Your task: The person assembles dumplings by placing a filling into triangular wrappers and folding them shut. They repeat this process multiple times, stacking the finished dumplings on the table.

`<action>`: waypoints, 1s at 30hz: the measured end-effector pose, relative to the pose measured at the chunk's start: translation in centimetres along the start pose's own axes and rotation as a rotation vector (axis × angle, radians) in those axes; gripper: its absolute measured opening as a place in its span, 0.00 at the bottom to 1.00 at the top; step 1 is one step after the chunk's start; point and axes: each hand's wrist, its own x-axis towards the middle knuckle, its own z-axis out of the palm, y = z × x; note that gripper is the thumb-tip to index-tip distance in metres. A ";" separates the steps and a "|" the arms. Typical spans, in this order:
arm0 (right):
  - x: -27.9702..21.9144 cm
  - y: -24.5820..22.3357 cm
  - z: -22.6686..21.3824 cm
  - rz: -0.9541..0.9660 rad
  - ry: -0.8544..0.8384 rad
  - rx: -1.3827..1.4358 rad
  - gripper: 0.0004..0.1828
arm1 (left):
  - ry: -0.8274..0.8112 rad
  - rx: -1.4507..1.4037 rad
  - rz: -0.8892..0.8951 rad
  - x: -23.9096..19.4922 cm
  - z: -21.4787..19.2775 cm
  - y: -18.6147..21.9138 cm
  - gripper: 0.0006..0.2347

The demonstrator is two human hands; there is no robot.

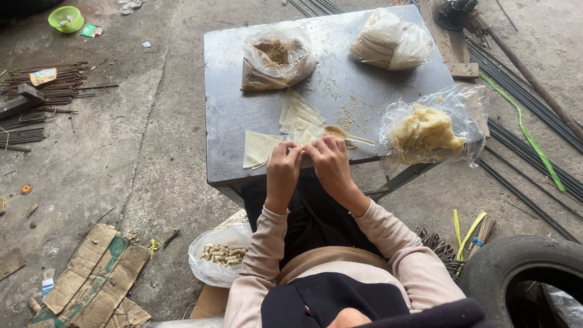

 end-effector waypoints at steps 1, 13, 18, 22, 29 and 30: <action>0.0 0.1 0.1 -0.004 0.010 -0.003 0.12 | -0.001 -0.007 -0.009 0.2 0.0 0.0 0.07; 0.5 0.8 1.2 0.030 -0.011 -0.099 0.07 | 0.044 -0.011 -0.071 0.7 0.7 -0.1 0.05; 0.3 1.1 1.7 0.050 0.005 -0.110 0.08 | 0.026 0.087 -0.078 0.7 1.1 -0.1 0.07; 0.7 1.2 1.8 0.038 0.007 -0.083 0.08 | 0.007 0.071 -0.083 1.2 0.9 -0.2 0.08; 1.2 1.4 2.2 0.044 -0.029 -0.103 0.09 | 0.034 0.133 -0.082 1.2 1.3 -0.3 0.08; 1.3 1.5 2.3 0.051 -0.036 -0.078 0.08 | 0.034 0.141 -0.083 1.3 1.3 -0.3 0.09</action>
